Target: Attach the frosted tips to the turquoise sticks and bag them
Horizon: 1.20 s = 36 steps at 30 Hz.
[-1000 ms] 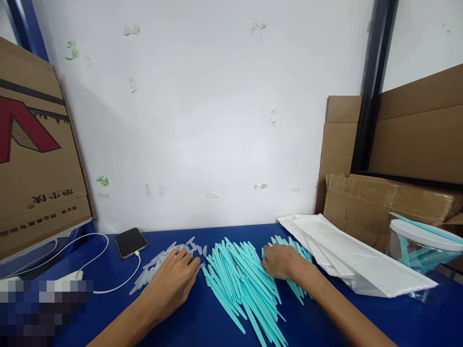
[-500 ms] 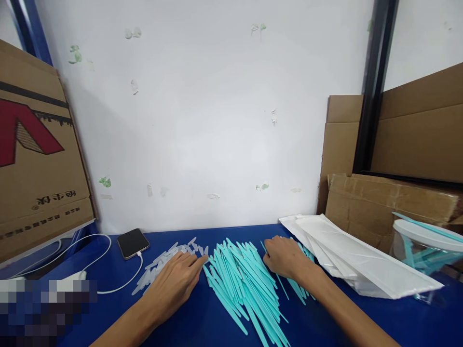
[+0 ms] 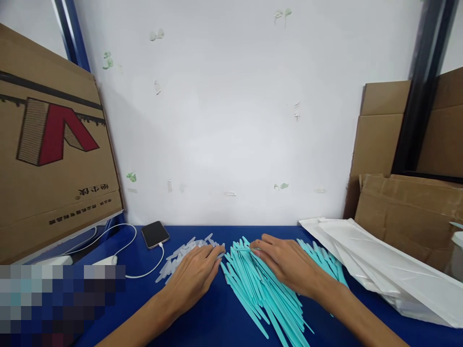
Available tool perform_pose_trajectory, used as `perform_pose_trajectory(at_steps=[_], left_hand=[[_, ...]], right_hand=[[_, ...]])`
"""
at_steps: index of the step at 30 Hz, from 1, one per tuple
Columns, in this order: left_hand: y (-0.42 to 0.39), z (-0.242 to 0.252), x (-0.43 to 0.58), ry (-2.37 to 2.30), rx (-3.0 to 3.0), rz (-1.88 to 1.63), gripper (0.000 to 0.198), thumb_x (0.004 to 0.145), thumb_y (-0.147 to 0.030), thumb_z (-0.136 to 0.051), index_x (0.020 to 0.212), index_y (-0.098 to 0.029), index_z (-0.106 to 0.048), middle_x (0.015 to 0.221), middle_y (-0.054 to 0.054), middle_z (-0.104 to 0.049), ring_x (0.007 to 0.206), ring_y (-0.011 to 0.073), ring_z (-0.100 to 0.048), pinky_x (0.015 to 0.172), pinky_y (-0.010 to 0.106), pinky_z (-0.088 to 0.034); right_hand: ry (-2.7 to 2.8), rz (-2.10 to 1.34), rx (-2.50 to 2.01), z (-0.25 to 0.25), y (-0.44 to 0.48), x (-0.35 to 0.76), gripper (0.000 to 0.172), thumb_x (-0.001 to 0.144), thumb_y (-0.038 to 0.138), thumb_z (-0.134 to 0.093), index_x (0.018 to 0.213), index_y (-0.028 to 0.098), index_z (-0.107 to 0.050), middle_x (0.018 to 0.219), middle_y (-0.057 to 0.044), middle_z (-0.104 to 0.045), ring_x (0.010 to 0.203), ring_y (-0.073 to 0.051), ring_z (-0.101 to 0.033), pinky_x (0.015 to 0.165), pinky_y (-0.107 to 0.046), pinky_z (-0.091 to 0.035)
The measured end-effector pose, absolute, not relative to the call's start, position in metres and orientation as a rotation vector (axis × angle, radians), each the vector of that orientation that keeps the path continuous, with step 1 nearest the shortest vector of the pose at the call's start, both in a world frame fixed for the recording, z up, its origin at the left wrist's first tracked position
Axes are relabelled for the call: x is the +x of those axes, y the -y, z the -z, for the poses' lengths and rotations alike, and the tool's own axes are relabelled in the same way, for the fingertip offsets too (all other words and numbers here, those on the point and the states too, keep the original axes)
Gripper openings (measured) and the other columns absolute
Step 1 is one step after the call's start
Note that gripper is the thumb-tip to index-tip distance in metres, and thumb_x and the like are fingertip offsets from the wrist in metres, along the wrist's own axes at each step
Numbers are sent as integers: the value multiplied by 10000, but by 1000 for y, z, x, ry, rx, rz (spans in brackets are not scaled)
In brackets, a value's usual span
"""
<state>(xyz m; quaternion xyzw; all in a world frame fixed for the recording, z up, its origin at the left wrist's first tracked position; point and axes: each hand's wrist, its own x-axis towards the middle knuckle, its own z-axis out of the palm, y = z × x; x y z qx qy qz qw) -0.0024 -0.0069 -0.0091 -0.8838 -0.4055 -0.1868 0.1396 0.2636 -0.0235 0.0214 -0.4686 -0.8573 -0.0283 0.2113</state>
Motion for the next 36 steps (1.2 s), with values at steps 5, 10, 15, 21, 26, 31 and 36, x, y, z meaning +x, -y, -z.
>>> perform_pose_trajectory(at_steps=[5, 10, 15, 21, 26, 31, 36], left_hand=[[9, 7, -2, 1077, -2603, 534, 288, 1012, -144, -371, 1251, -237, -502, 930, 36, -618, 827, 187, -614, 743, 297, -506], [11, 5, -3, 1010, -2628, 510, 308, 1010, -126, -375, 1266, -240, -501, 903, 24, -599, 787, 179, -584, 676, 274, -483], [10, 13, -2, 888, -2705, 652, 401, 1000, -91, -373, 1361, -244, -457, 983, 39, -625, 815, 166, -599, 673, 261, -500], [16, 19, 5, 723, -2706, 1106, 421, 1004, -84, -347, 1375, -204, -505, 968, 88, -645, 816, 167, -609, 664, 267, -524], [18, 18, 7, 696, -2672, 1206, 382, 1019, -141, -374, 1354, -208, -545, 962, 91, -680, 845, 175, -643, 681, 282, -548], [16, 14, 4, 930, -2645, 1101, 431, 1002, -167, -423, 1422, -255, -464, 1145, 82, -693, 998, 196, -665, 792, 317, -584], [7, 16, -6, 1309, -2477, 730, 400, 946, -127, -436, 1324, -172, -557, 1351, 161, -582, 1289, 342, -510, 986, 511, -515]], right_hand=[[2433, 129, -1265, -19, 30, 253, 436, 1056, 395, -269, 1150, 279, -679, 910, -38, -639, 710, -162, -628, 625, -271, -463], [2451, 224, -1269, -18, 30, 253, 396, 1062, 367, -284, 1181, 282, -652, 913, -26, -610, 657, -138, -584, 584, -257, -395], [2473, 276, -1194, -11, 29, 250, 377, 1063, 362, -300, 1171, 277, -651, 890, -23, -597, 609, -117, -539, 545, -252, -327], [2371, 140, -1011, -3, 35, 238, 345, 1056, 338, -348, 1211, 270, -649, 846, -24, -594, 647, -122, -542, 569, -252, -372], [2317, 93, -976, -5, 38, 236, 359, 1057, 333, -341, 1182, 263, -670, 861, -40, -621, 709, -145, -589, 616, -267, -426], [2363, 221, -1106, -6, 28, 248, 371, 1045, 383, -350, 1185, 285, -680, 893, -43, -680, 729, -167, -640, 617, -275, -447], [2132, 250, -1573, -7, 4, 279, 349, 992, 450, -421, 1089, 285, -713, 986, -60, -735, 824, -245, -684, 696, -334, -479]])
